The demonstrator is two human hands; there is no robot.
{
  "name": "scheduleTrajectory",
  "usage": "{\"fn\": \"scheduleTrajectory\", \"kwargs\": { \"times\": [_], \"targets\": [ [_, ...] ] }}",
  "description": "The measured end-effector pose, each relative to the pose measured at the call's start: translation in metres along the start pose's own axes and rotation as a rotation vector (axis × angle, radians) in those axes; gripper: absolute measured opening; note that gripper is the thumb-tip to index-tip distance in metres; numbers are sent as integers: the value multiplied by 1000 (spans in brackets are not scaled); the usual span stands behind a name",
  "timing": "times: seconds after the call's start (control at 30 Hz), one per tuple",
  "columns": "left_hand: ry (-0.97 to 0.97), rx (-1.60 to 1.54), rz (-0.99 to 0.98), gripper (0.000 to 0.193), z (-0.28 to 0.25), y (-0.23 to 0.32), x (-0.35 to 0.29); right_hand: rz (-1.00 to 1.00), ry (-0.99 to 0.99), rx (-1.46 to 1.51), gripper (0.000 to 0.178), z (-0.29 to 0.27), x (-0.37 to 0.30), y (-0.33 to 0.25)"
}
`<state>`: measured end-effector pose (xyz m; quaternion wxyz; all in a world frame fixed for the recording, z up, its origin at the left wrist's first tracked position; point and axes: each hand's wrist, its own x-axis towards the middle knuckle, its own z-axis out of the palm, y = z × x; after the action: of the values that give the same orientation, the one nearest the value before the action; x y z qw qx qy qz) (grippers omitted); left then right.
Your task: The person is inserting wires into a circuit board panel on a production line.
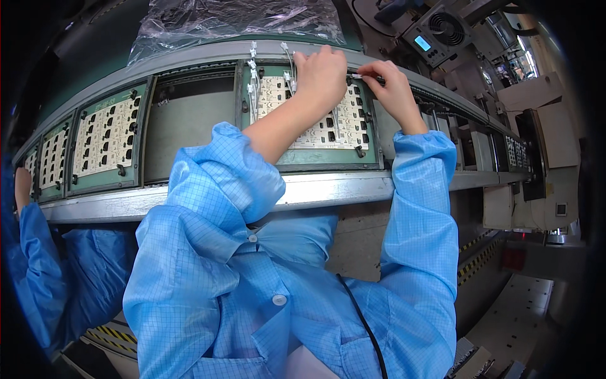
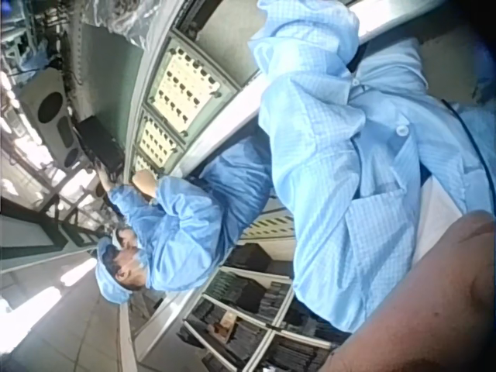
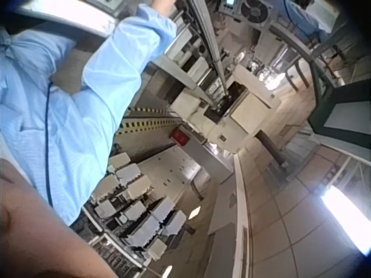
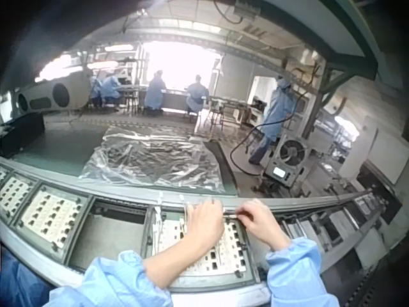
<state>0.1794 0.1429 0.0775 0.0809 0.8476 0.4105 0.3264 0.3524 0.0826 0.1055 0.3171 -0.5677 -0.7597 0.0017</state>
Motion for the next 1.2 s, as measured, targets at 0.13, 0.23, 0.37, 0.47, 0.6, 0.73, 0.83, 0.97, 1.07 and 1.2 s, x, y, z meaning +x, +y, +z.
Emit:
{"fn": "scheduleTrajectory", "kwargs": {
  "times": [0.13,0.23,0.37,0.47,0.6,0.73,0.83,0.97,1.07,1.2],
  "targets": [
    [17,-109,64,23,-1,-3,-1,-98,-49,-191,14,-1,0,7],
    [-12,-194,115,24,2,-10,2,-92,-31,-202,15,-2,-3,10],
    [-83,-165,129,23,-1,-11,2,-34,33,-98,18,4,0,9],
    [-112,-100,115,20,-7,-5,-1,-176,-8,-137,25,5,2,10],
    [-145,136,115,21,-17,-3,1,-153,-36,-130,26,6,1,10],
    [-91,139,206,26,-21,-22,1,-134,34,-92,27,9,1,11],
    [-34,61,-25,32,-52,-31,17,-142,151,-91,25,8,6,8],
    [-114,405,-238,33,-61,-48,8,-8,101,-157,17,21,22,-21],
    [-62,287,-167,29,-47,-51,5,80,51,-290,18,36,29,-35],
    [-20,95,-14,34,-34,-54,5,-122,39,-375,23,30,28,-20]
  ]
}}
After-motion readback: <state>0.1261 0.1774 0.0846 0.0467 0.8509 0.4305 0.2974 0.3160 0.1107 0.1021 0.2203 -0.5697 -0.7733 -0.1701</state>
